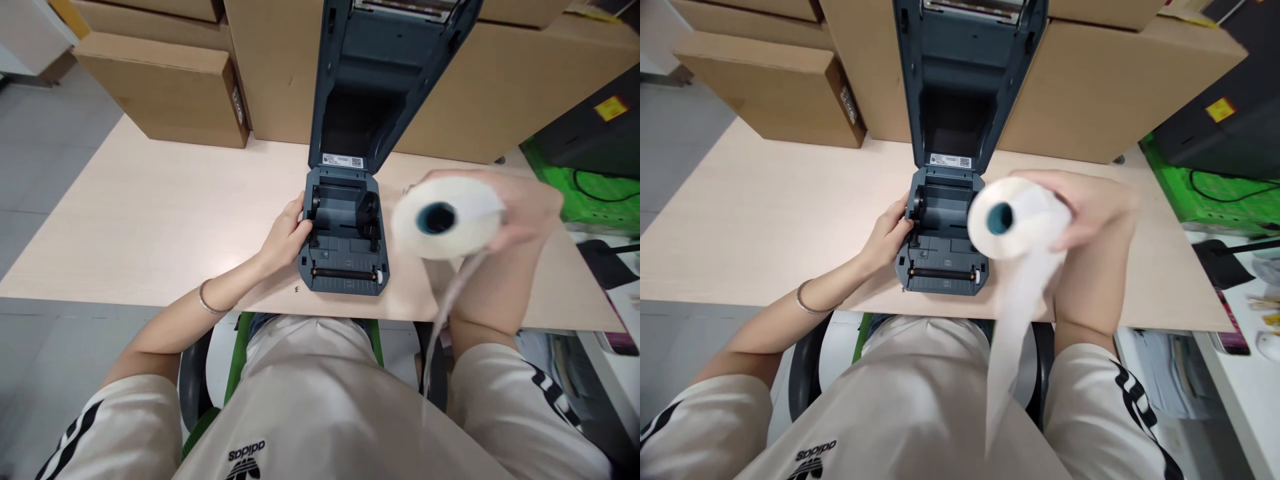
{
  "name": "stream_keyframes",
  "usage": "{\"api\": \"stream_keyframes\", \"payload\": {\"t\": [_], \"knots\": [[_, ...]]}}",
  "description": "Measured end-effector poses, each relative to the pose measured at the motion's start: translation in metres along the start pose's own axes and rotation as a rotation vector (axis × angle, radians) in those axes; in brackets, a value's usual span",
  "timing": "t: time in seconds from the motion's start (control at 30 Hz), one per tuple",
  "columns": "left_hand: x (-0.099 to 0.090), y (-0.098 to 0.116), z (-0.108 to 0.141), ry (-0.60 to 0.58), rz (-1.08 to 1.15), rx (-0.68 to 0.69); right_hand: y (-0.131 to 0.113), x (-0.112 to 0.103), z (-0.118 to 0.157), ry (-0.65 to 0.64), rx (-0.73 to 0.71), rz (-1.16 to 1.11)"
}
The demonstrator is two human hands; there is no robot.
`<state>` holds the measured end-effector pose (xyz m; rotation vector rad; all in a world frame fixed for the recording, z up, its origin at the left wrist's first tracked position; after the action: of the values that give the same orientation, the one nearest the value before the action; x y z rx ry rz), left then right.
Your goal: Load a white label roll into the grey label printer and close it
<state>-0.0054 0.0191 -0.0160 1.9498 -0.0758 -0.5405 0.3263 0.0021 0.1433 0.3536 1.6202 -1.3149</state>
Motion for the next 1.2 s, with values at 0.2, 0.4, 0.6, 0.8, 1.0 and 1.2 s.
{"api": "stream_keyframes", "payload": {"t": [0.2, 0.4, 0.6, 0.8, 1.0, 1.2], "knots": [[0.003, 0.004, 0.001, 0.032, 0.029, -0.017, -0.025, 0.043, -0.051, 0.168, 0.032, 0.052], [0.003, 0.004, 0.001, 0.005, 0.012, -0.026, -0.022, 0.065, -0.060, 0.116, 0.026, 0.310], [0.003, 0.006, 0.003, -0.002, 0.018, -0.049, -0.010, 0.079, -0.076, 0.109, 0.002, 0.433], [0.002, 0.009, 0.003, -0.001, 0.013, -0.047, 0.001, 0.091, -0.081, 0.071, -0.070, 0.463], [0.002, 0.002, 0.003, -0.012, 0.042, -0.029, -0.044, 0.074, -0.034, 0.115, -0.170, 0.364], [0.002, 0.001, 0.002, -0.001, 0.041, 0.001, -0.075, 0.103, 0.033, -0.312, -0.304, 0.303]]}}
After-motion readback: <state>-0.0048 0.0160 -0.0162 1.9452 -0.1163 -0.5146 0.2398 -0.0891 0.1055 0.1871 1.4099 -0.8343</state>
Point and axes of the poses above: each hand's wrist, its own z-axis away from the middle knuckle, its own x-axis out of the palm, y = z × x, the point moved 1 cm from there along -z, towards the middle knuckle, and after that the axes turned 5 degrees about z, right-handed, at the moved point
